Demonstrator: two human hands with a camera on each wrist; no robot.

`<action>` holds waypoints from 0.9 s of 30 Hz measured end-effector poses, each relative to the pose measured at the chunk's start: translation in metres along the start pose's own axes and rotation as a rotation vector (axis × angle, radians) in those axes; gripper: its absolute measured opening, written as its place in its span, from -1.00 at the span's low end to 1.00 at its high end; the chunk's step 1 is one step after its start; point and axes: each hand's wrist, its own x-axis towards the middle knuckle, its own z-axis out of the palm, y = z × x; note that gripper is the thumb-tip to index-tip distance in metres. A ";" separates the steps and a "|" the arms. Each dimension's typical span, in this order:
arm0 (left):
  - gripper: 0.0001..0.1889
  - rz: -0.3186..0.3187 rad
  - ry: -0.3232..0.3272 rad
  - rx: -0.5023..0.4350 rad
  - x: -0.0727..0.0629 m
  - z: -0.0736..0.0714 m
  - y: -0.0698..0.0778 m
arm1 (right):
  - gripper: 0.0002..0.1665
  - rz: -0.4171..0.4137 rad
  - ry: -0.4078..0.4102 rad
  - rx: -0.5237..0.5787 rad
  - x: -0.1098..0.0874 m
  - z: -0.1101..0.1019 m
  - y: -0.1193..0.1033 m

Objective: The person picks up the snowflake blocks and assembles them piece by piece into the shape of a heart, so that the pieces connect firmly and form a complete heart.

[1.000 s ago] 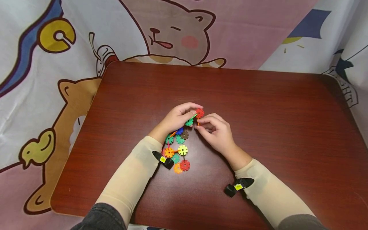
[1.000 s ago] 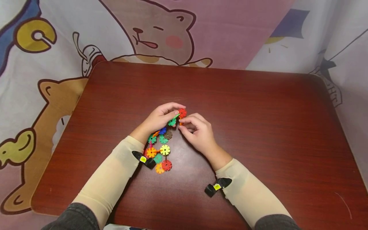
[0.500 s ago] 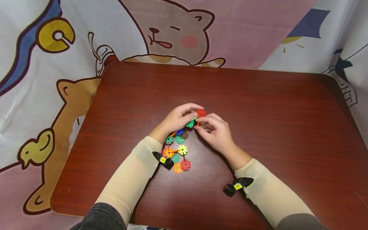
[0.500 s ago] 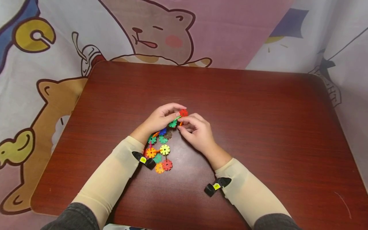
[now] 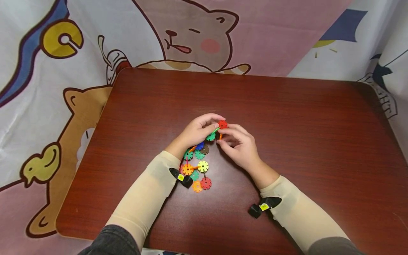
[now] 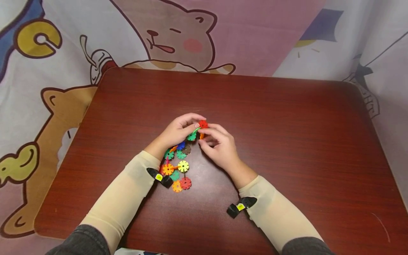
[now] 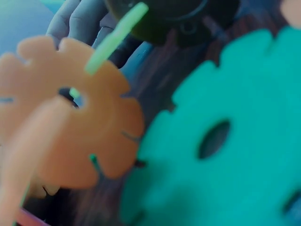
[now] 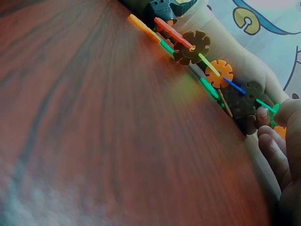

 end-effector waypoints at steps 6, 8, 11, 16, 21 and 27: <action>-0.66 0.005 0.000 -0.013 0.000 0.000 0.000 | -0.19 0.116 -0.014 0.124 0.000 -0.001 -0.005; -0.68 -0.001 0.002 -0.005 0.001 0.000 0.001 | -0.14 0.139 -0.017 0.135 0.000 -0.002 -0.005; -0.69 -0.008 0.002 0.008 0.000 0.000 0.000 | -0.15 0.139 -0.012 0.129 0.000 -0.002 -0.005; -0.68 -0.007 0.003 0.021 0.000 -0.001 0.000 | -0.23 0.144 0.027 0.068 0.001 -0.002 -0.007; -0.67 -0.016 0.020 0.043 0.000 -0.002 0.001 | -0.40 0.160 0.107 -0.022 0.004 0.000 -0.008; -0.67 -0.045 0.027 0.074 -0.001 -0.001 0.002 | -0.64 0.244 0.227 0.031 0.006 -0.001 -0.008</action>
